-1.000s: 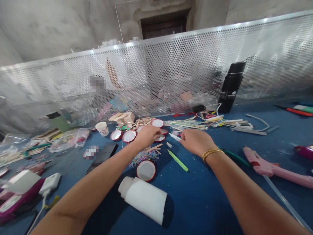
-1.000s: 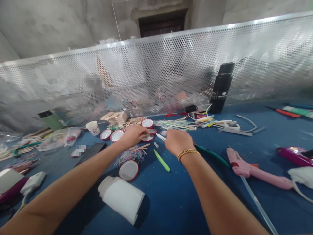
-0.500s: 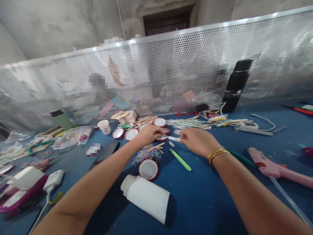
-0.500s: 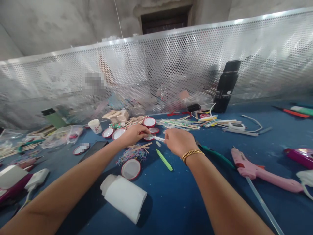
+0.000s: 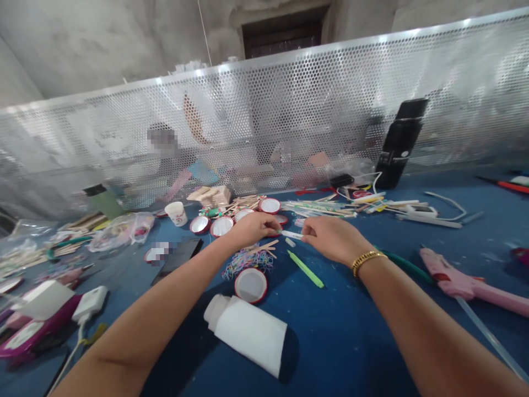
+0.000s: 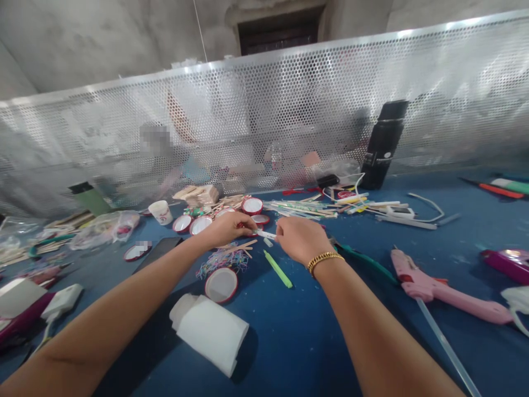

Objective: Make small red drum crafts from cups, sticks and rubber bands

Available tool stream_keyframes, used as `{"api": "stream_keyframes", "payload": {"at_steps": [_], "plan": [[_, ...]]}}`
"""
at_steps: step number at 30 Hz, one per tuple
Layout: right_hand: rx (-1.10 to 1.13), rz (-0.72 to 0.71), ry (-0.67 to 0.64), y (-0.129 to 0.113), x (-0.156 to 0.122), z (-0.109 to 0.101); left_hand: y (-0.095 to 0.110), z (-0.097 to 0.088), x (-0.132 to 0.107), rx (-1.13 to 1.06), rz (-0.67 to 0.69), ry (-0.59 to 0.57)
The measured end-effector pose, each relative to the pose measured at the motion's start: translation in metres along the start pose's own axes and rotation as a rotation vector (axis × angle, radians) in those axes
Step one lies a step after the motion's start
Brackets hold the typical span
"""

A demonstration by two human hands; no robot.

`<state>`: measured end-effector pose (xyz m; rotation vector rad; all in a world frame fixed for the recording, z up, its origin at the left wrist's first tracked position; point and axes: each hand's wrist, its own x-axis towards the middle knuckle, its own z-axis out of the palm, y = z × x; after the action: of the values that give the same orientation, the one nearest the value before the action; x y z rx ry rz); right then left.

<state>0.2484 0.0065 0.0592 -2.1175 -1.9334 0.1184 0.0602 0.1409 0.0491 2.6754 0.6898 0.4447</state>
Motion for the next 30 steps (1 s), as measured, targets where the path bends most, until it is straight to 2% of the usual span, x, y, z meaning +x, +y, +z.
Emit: {"api": "stream_keyframes", "payload": {"at_steps": [4, 7, 12, 17, 20, 25, 27, 30], "plan": [[0.004, -0.034, -0.019, 0.000, 0.002, 0.001, -0.008, 0.007, 0.001, -0.294, -0.033, -0.022], [0.007, -0.049, -0.002, 0.001, 0.002, -0.002, -0.013, 0.015, 0.001, -0.479, -0.092, 0.016], [-0.021, -0.041, 0.021, 0.005, 0.001, -0.008, -0.011, 0.029, 0.002, -0.595, -0.128, 0.096], [0.011, -0.053, 0.000, 0.009, 0.001, -0.011, -0.011, 0.037, 0.001, -0.609, -0.103, 0.136], [0.013, -0.042, -0.060, 0.012, 0.002, -0.011, -0.009, 0.039, 0.002, -0.582, -0.096, 0.131], [-0.035, 0.022, -0.158, 0.019, 0.006, -0.006, -0.003, 0.036, 0.005, -0.309, -0.057, 0.056], [-0.061, 0.049, -0.167, 0.021, 0.007, -0.004, -0.002, 0.032, 0.006, -0.231, -0.002, 0.062], [-0.111, 0.093, -0.166, 0.021, 0.008, 0.000, -0.002, 0.027, 0.007, -0.118, 0.152, 0.126]]}}
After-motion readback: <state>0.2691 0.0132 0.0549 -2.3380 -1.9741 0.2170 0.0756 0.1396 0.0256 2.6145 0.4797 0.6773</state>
